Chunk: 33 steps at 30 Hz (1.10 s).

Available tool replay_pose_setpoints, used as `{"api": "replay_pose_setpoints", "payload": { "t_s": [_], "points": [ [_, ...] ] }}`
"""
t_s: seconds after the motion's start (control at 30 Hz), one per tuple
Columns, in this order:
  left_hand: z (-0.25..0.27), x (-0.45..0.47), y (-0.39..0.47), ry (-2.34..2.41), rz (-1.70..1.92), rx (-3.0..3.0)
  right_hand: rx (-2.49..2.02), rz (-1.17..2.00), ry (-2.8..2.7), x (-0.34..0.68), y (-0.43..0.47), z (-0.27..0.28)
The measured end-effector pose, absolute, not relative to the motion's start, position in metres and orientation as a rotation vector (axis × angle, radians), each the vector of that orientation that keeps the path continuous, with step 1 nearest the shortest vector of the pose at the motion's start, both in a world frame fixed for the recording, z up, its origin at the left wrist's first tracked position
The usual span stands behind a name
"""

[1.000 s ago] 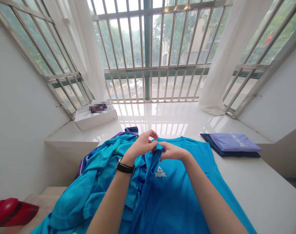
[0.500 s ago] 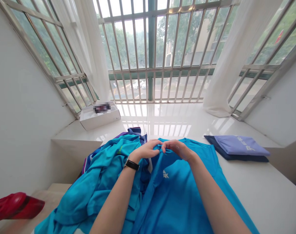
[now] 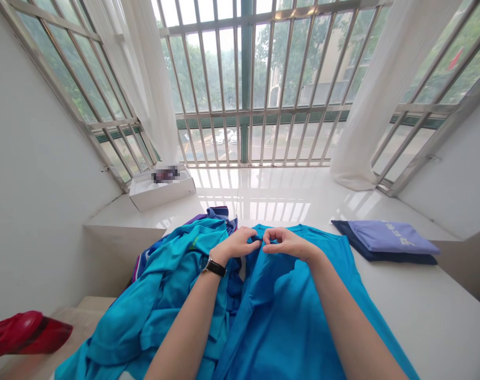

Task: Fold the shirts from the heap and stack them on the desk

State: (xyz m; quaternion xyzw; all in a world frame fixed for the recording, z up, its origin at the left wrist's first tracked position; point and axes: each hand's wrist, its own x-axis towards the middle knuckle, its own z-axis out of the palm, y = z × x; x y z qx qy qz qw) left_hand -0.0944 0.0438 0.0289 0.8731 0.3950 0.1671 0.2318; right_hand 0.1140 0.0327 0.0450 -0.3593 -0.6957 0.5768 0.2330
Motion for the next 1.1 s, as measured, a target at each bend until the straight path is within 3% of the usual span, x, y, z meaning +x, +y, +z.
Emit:
{"api": "replay_pose_setpoints", "payload": {
  "t_s": [0.17,0.43,0.6,0.77,1.1],
  "points": [
    [0.033,-0.102,0.044,1.274,0.475,2.519,-1.013,1.540,-1.922,0.126,0.033,0.047],
    [0.036,-0.103,0.045,1.447,0.499,2.566,-1.521,1.431,-2.033,0.153,0.043,0.025],
    [0.025,-0.106,0.047,1.486,0.293,2.531,-1.738,1.368,-2.204,0.157,0.049,0.007],
    [0.018,-0.107,0.049,1.508,0.155,2.576,-1.683,1.368,-2.234,0.158,0.048,0.012],
    [0.030,-0.109,0.047,1.688,0.491,2.544,-1.804,1.332,-2.287,0.166,0.047,0.011]
  ]
}}
